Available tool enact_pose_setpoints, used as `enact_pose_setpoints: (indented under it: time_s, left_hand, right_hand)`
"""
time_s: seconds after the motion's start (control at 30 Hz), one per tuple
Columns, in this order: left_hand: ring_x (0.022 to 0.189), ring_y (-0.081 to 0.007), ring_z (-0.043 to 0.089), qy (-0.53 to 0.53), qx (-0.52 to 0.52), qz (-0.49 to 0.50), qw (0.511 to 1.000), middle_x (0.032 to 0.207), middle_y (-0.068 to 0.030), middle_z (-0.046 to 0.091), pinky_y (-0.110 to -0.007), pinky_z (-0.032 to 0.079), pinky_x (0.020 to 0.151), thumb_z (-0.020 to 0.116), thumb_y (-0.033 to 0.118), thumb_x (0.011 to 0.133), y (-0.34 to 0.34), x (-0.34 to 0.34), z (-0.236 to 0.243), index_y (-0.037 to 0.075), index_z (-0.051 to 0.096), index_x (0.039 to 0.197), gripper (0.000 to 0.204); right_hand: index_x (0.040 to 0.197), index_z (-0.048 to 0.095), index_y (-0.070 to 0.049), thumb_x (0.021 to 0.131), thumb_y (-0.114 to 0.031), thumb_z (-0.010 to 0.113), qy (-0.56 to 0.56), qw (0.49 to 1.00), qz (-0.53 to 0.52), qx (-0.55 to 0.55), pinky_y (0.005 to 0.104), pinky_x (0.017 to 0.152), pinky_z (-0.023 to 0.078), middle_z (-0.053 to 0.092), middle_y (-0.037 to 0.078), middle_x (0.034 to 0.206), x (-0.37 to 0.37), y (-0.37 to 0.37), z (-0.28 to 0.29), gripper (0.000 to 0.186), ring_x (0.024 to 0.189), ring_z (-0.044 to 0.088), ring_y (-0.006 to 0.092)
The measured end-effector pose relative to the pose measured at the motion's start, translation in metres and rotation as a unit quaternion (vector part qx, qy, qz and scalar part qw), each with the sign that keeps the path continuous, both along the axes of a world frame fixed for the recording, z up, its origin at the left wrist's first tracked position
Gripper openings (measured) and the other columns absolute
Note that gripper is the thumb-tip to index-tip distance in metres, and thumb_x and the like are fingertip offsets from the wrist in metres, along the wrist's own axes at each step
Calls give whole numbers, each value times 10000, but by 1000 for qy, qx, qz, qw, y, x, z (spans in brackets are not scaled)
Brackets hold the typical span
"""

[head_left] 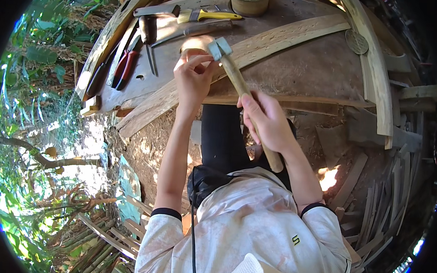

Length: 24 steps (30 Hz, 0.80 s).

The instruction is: The person hammers a nail into a wooden plank, then sands the plank with sandpaper. They flip the plank and continue sanding, then use a hammer to drive another nail into the wood.

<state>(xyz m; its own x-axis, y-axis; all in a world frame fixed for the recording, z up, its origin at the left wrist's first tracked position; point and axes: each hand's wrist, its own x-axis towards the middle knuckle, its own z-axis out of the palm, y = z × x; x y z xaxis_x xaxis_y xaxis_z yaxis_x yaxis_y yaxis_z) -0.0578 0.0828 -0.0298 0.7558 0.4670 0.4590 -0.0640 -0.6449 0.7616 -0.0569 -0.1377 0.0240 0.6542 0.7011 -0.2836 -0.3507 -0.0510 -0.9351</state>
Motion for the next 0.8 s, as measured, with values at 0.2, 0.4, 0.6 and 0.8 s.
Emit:
enact_pose_setpoints:
  time_s: [0.2, 0.4, 0.6, 0.8]
  left_hand:
    - [591, -136, 659, 13, -27, -10, 1000, 967, -104, 699, -272, 503, 575, 815, 34, 828, -2, -1, 2, -19, 776, 904, 101]
    - [647, -94, 619, 19, -45, -14, 999, 943, -74, 699, -250, 483, 612, 819, 70, 852, 2, -2, 1, -42, 776, 940, 149]
    - [675, -88, 629, 32, -58, -14, 998, 950, -71, 704, -237, 489, 626, 831, 90, 851, 5, -1, -2, -41, 782, 950, 171]
    - [626, -149, 669, 24, -41, -14, 999, 906, -95, 701, -285, 513, 607, 840, 90, 835, 4, 0, -3, -28, 766, 901, 155]
  right_hand:
    - [1064, 558, -9, 1090, -468, 501, 11, 999, -14, 51, 221, 384, 369, 502, -12, 645, -8, -3, 0, 463, 425, 458, 46]
    - [1067, 558, -2, 1094, -468, 490, -3, 997, -22, 75, 218, 376, 365, 507, -9, 640, -5, -9, 14, 471, 411, 464, 50]
    - [1077, 557, -7, 1098, -452, 487, 14, 996, -46, 77, 218, 375, 362, 512, 0, 647, -10, -18, 6, 451, 405, 464, 55]
    - [1081, 554, -13, 1103, -428, 486, 25, 994, -61, 85, 224, 378, 364, 516, 7, 653, -12, -25, 0, 421, 399, 461, 61]
